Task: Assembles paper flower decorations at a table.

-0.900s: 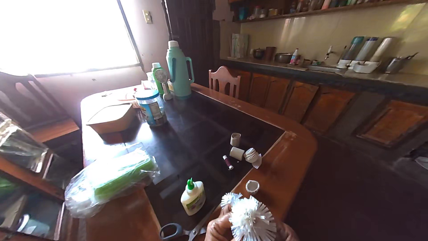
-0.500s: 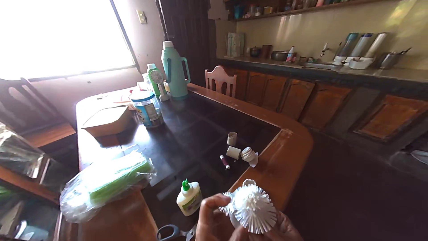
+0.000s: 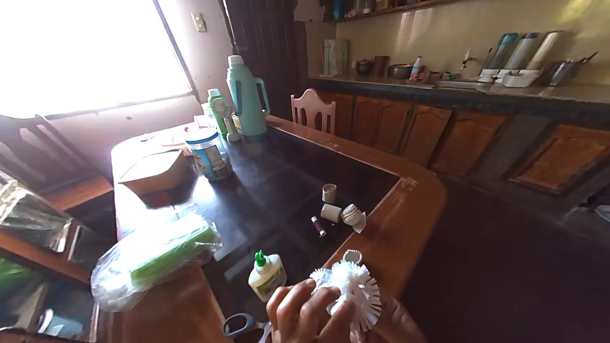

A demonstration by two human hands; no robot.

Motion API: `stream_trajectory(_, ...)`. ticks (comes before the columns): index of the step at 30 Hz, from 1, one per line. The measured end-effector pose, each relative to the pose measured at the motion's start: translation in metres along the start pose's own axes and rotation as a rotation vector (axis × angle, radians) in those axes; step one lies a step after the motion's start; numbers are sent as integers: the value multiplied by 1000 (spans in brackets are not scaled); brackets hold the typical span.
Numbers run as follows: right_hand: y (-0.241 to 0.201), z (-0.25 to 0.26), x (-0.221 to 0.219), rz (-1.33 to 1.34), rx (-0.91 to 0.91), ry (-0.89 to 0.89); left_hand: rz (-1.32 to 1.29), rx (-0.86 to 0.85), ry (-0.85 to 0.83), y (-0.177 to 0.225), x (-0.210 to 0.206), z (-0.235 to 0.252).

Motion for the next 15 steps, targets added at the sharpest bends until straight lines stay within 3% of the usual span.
stream_trajectory(15, 1, -2, -6, -92, -22, -36, -26, 57, -37, -8, 3, 1)
Point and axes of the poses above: each hand's wrist, its own z-axis towards the middle knuckle, its own x-axis out of the back of the hand, y = z × x, the point moved 8 cm from there along z, towards the middle knuckle, and after that the axes turned 8 degrees about y, right-handed, at the moved point
